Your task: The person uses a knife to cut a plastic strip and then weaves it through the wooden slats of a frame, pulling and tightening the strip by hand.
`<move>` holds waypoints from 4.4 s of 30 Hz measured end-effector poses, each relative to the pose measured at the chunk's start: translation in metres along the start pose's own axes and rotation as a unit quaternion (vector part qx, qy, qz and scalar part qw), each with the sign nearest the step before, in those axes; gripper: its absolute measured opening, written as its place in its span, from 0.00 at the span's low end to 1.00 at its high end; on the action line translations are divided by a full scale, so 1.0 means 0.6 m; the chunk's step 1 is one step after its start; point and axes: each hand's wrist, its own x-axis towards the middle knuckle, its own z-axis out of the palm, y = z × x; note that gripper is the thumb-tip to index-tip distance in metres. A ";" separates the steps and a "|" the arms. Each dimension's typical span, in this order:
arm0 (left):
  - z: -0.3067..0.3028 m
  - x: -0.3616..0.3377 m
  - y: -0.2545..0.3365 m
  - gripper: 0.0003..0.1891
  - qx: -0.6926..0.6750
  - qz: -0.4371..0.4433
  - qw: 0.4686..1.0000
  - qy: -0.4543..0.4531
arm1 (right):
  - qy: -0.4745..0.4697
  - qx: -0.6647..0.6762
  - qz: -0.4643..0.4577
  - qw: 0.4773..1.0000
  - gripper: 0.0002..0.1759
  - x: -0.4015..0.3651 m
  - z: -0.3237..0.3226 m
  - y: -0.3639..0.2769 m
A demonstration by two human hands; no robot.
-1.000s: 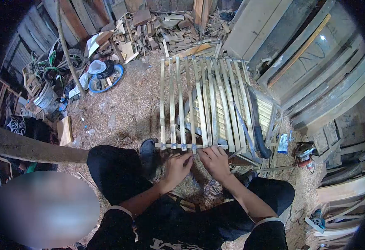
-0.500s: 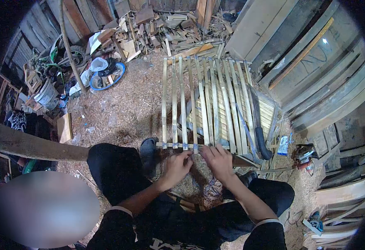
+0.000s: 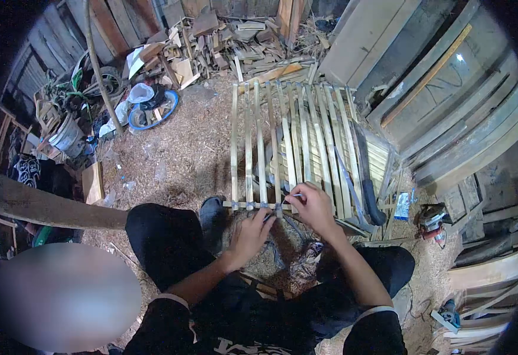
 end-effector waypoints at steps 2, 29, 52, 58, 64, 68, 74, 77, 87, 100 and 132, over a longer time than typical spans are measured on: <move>0.006 -0.001 -0.011 0.12 -0.004 0.009 1.000 0.020 | -0.016 0.004 0.042 0.999 0.13 0.005 -0.001 0.005; -0.005 0.004 -0.019 0.10 0.083 0.120 0.988 0.042 | 0.046 -0.184 -0.144 0.971 0.06 0.000 -0.042 0.023; 0.050 -0.019 -0.022 0.24 -0.125 -0.064 0.990 -0.001 | 0.034 -0.182 -0.192 0.964 0.06 -0.012 -0.025 0.011; 0.050 -0.022 0.006 0.38 -0.415 -0.246 0.867 -0.121 | 0.017 -0.181 -0.175 0.968 0.05 -0.020 -0.024 0.006; 0.056 -0.019 0.012 0.41 -0.568 -0.314 0.755 -0.092 | 0.002 -0.203 -0.170 0.964 0.05 -0.023 -0.011 0.016; 0.062 -0.021 0.006 0.42 -0.635 -0.308 0.704 -0.082 | -0.006 -0.172 -0.159 0.972 0.05 -0.022 -0.011 0.014; 0.051 -0.016 0.018 0.42 -0.640 -0.320 0.694 -0.082 | -0.001 -0.179 -0.151 0.972 0.05 -0.018 -0.011 0.013; 0.054 -0.015 0.013 0.40 -0.653 -0.317 0.681 -0.094 | -0.006 -0.176 -0.150 0.973 0.06 -0.018 -0.008 0.017; 0.083 -0.019 -0.016 0.36 -0.644 -0.319 0.692 -0.070 | -0.031 -0.130 -0.112 0.985 0.08 -0.021 -0.004 0.006; 0.014 -0.036 0.033 0.13 -0.521 -0.380 0.764 0.008 | -0.030 -0.139 -0.109 0.984 0.04 -0.015 -0.010 0.006; 0.038 -0.028 0.047 0.38 -0.312 -0.232 0.919 -0.059 | -0.036 -0.134 -0.120 0.983 0.07 -0.017 -0.002 0.011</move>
